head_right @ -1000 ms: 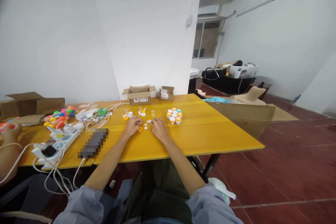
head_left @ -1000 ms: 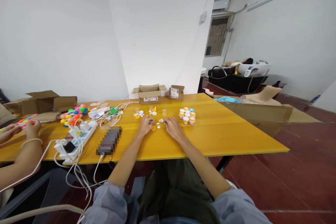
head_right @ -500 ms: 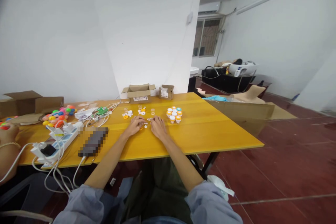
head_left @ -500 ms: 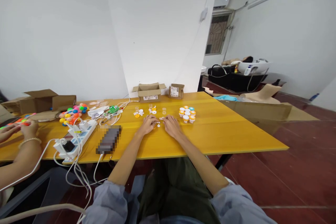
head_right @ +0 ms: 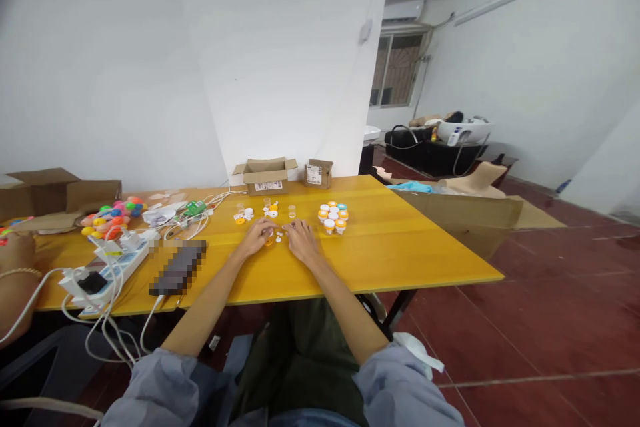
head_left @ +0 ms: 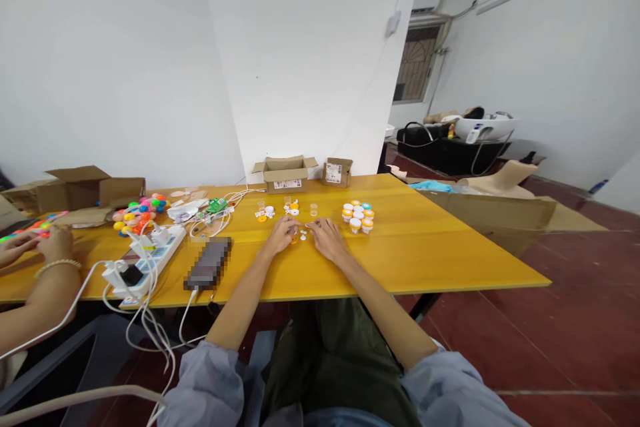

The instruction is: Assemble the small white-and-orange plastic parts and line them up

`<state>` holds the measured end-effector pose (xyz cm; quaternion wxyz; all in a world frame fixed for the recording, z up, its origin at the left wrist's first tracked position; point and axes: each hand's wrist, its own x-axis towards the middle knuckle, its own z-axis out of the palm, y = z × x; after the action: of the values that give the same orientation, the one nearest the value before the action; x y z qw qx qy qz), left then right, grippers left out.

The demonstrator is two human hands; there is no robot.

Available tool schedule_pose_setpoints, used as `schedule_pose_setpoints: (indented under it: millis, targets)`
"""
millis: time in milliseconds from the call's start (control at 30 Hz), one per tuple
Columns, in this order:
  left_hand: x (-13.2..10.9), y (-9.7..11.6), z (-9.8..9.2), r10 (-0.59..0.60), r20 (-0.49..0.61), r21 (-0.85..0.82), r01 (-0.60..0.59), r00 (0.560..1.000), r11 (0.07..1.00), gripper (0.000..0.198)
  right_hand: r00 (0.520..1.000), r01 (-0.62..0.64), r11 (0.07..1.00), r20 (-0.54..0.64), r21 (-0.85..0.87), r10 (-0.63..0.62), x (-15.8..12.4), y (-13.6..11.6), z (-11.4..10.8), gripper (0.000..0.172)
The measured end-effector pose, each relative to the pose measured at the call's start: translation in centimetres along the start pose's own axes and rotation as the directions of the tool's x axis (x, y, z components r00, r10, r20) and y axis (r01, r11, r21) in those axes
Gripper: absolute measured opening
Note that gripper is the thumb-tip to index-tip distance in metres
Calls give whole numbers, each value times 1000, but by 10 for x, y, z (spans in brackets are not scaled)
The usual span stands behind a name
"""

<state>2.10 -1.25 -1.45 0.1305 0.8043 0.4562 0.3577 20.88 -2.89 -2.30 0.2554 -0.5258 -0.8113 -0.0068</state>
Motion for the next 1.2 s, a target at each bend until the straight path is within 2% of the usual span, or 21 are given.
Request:
schedule_pose_setpoints:
  millis: [267,500,733,867,1000,1100,1200]
  targets:
    - [0,-1,1,-9,-2,-13,9,1000,1000,21,999,-25,1000,-25,-2,25,0,-2,-3,34]
    - [-3,1,-2,-27,11,-36,28,1000,999,24,983,-182,980,-2,82,183,6,7,2,37]
    - [-1,-4,-4,-45,31,-29,46,998,999,28,993,-116,988,-21,100,118,9,9,13,40]
    - [-2,3,-7,-69,27,-12,69,997,998,28,980,-162,961,-79,223,183,15,13,17,38]
    - [-6,11,-5,-31,64,39,29,997,999,38,943,-186,890,-178,416,280,21,19,20,40]
    - [-8,10,1,4,124,94,-15,992,995,51,916,-203,837,-204,508,346,24,23,22,38]
    - [-6,4,10,6,131,144,-25,991,989,60,892,-208,785,-216,584,397,26,25,24,36]
